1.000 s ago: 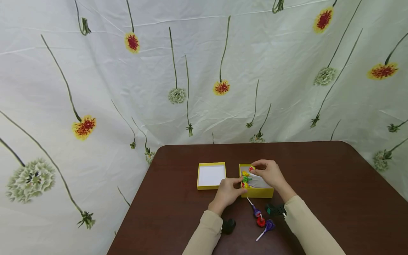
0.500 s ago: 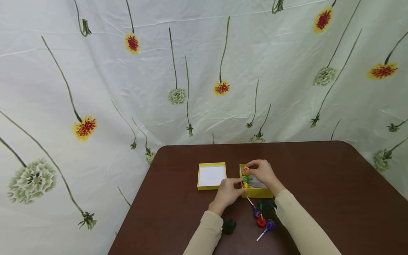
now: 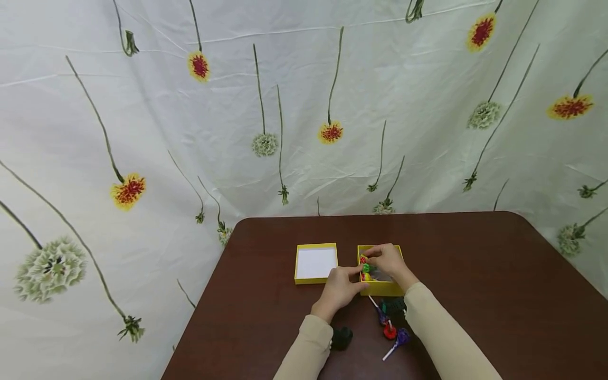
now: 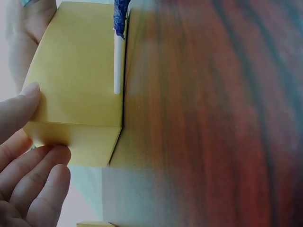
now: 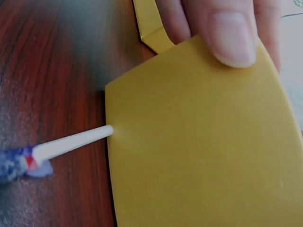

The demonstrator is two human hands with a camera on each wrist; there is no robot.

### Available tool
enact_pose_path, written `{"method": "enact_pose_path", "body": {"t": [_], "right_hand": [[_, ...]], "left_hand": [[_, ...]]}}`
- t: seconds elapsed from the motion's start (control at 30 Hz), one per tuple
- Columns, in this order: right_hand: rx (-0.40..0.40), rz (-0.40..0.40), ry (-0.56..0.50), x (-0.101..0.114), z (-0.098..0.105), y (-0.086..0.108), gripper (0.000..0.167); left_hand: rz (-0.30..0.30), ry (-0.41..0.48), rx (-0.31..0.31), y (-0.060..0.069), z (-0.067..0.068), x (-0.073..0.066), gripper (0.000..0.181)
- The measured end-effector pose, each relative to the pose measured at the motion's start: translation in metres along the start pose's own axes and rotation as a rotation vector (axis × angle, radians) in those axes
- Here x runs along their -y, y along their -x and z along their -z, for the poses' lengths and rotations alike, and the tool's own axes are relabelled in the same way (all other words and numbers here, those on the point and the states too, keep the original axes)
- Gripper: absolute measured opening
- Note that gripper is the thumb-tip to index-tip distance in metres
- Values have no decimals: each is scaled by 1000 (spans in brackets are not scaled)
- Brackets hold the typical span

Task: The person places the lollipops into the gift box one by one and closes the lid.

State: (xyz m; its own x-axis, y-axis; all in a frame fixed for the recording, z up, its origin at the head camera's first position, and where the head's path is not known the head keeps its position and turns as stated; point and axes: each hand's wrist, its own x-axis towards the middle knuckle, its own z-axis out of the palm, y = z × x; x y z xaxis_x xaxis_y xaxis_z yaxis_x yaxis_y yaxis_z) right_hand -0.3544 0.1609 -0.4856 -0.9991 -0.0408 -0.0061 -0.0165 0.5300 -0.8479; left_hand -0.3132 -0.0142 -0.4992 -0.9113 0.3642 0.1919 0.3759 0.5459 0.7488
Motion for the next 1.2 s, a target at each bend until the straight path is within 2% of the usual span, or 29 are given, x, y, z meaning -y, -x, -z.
{"method": "enact_pose_path", "body": {"t": [0.33,0.67,1.1,1.2], "right_hand": [[37,29,21,4,5,12,25],[11,109,22,17,13,27,26],[-121,120,-49,18,21,64,23],[-119,76,-91,14,23,75,22]], "left_hand": [[33,19,8,3,-2,0,47],[-9,2,-7,1,0,1,47],[4,-5,-18,0,-1,0,47],[22,-9,-12,0,-1,0,47]]}}
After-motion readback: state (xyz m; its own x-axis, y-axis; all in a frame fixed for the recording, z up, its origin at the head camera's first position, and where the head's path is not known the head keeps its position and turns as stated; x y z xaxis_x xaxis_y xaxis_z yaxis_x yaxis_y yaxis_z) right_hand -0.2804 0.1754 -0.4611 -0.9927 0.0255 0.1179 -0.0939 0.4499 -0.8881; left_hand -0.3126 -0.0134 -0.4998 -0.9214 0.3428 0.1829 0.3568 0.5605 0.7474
